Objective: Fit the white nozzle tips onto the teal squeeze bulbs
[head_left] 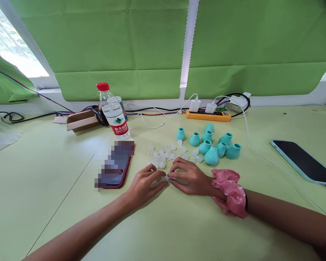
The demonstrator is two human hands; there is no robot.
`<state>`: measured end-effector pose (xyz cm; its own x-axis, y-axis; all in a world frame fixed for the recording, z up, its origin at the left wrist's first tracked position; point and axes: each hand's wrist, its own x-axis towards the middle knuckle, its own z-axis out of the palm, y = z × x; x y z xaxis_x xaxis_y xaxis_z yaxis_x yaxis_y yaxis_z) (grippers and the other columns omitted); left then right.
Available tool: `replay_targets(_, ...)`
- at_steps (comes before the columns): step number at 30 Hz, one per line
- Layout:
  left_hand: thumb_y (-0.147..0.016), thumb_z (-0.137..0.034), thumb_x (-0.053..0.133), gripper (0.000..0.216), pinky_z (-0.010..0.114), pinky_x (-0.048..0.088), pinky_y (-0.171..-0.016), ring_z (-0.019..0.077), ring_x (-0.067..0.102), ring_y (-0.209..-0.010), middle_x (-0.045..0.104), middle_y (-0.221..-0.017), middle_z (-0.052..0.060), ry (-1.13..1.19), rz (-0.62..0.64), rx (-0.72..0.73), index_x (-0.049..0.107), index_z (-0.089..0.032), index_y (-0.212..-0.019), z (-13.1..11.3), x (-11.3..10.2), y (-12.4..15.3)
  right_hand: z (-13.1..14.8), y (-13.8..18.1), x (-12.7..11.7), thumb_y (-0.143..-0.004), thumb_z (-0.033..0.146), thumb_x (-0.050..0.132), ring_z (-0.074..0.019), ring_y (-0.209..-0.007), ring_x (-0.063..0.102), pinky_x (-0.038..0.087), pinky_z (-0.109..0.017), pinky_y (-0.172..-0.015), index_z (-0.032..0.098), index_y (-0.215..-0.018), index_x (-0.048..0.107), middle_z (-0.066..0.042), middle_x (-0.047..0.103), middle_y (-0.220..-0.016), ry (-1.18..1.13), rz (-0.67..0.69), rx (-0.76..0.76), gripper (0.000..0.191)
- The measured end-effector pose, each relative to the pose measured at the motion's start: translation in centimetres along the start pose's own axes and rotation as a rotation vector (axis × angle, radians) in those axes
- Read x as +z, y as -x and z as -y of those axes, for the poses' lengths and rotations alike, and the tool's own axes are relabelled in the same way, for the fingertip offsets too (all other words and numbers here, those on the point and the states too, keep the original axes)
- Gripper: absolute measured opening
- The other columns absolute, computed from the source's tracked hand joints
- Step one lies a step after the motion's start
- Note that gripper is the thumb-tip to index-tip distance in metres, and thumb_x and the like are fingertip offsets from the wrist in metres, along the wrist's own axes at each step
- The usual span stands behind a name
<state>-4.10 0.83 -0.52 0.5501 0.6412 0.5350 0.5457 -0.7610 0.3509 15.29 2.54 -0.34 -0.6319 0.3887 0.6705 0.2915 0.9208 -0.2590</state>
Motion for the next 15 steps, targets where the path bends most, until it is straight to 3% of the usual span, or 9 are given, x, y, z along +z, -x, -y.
replay_targets(15,-0.076,-0.022,0.055,0.012,0.025,0.043,-0.059,0.0145,0.048,-0.068,0.060,-0.062,0.004,0.032,0.004,0.029,0.060,-0.014,-0.084,-0.01,-0.01,-0.15,0.01,0.03,0.05,-0.075,0.015,0.053,-0.0158,-0.076,0.047,0.045,-0.029,-0.063,0.016,-0.080,0.058,-0.005,0.055,-0.073,-0.012,0.023,0.010,0.007)
